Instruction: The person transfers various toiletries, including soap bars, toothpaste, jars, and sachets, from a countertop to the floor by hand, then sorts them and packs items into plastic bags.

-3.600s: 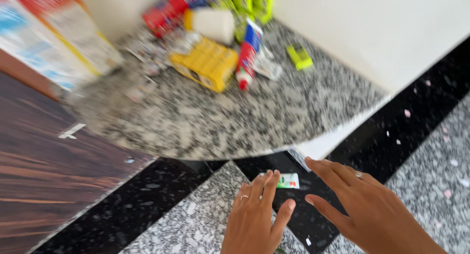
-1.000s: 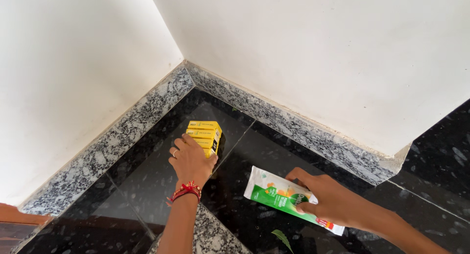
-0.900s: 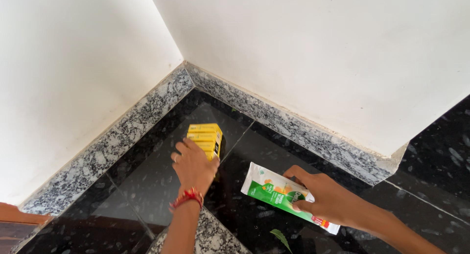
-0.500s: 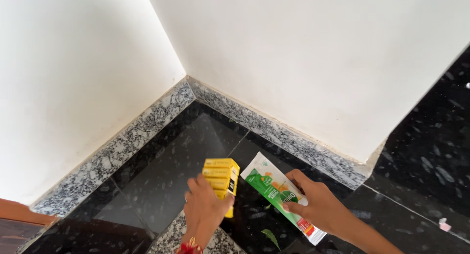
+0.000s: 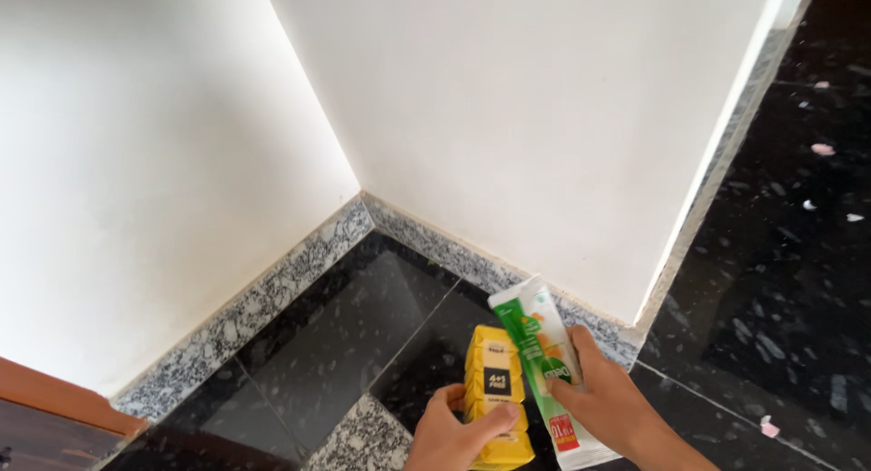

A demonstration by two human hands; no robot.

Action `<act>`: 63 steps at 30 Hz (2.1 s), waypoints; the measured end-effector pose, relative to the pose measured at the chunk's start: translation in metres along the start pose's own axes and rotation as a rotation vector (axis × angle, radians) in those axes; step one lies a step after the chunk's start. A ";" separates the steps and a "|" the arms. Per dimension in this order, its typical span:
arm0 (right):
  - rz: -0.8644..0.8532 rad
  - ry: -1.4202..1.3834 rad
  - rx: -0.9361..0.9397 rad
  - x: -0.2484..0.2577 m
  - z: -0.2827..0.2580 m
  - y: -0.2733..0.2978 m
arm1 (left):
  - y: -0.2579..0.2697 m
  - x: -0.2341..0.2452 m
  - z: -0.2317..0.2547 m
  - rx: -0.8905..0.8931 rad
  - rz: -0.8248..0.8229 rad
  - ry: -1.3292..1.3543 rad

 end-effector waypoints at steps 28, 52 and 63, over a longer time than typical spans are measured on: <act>0.036 -0.560 -0.130 0.083 -0.050 0.062 | 0.105 -0.137 0.187 -0.054 0.068 -0.822; 0.287 -1.037 -0.163 0.196 0.222 0.101 | 0.006 -0.382 0.091 -0.370 -0.457 -0.870; 0.396 -0.908 -0.402 0.228 0.371 0.130 | -0.010 -0.507 0.041 -0.386 -0.456 -1.066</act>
Point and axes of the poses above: each hand's wrist, its own y-axis away from the middle knuckle, its own x-axis out of the back of the hand, z = x × y, the point moved 1 cm from there along -y, towards the middle knuckle, and after that the axes turned 8 degrees about -z, right-handed, at the moved point
